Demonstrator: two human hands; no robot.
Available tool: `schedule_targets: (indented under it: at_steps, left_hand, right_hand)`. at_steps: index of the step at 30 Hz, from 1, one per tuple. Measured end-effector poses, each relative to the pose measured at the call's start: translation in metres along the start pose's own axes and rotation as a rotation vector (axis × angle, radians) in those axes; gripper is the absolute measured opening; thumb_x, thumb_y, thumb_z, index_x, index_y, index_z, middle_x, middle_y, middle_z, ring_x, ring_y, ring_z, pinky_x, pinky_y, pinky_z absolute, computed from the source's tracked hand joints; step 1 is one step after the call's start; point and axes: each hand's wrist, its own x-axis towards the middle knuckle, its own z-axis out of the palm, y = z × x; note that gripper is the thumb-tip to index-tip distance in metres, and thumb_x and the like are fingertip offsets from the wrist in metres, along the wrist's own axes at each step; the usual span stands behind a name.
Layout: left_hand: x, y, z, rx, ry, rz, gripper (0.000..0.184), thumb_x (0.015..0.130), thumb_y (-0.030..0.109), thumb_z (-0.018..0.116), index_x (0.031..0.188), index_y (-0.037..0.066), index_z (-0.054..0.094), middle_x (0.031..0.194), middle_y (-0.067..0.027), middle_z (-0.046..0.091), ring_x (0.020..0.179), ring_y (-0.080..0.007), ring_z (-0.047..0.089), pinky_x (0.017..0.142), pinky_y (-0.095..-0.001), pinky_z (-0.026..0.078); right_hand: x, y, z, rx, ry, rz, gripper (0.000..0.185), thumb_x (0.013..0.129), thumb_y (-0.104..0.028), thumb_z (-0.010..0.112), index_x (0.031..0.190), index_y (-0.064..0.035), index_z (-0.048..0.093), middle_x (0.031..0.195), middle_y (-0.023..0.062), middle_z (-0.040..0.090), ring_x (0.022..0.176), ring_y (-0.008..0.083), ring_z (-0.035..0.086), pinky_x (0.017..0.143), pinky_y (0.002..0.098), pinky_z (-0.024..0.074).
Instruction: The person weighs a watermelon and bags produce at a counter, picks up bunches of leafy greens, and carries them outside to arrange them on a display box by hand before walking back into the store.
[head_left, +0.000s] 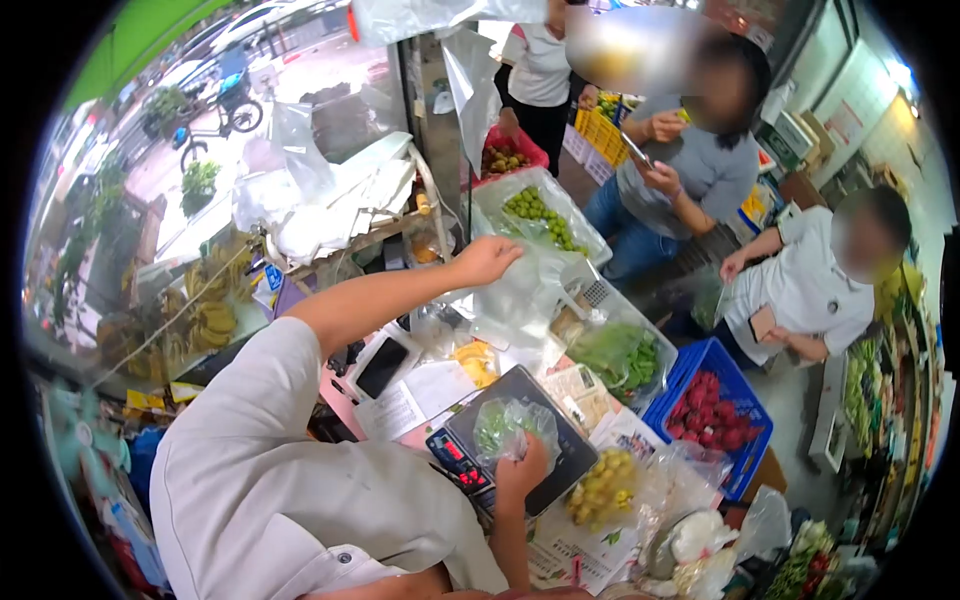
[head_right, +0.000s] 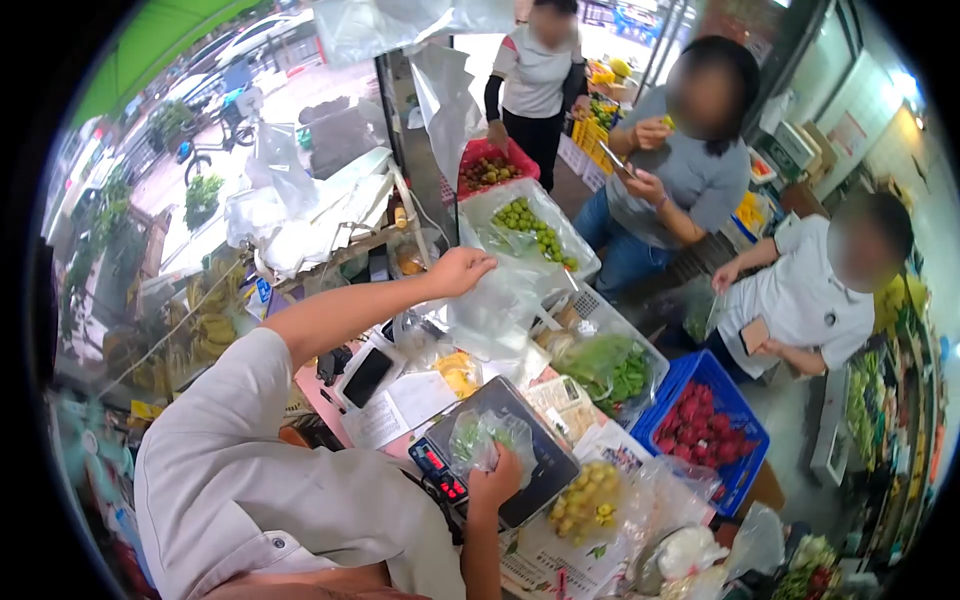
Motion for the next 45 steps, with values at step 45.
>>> schedule_targets:
  at_steps: [45]
  left_hand:
    - [0.028,-0.065,0.033,-0.768,-0.086,-0.757,0.027,0.103,0.024,0.063,0.121,0.005,0.064,0.107,-0.0063,0.069,0.078,-0.016,0.067,0.074,-0.0303,0.057]
  right_hand:
    - [0.022,-0.018,-0.027,0.265,-0.255,0.202,0.041,0.075,-0.008,0.076,0.115,-0.0084,0.068,0.111,0.0118,0.073,0.101,0.0363,0.069,0.084,0.0411,0.0547]
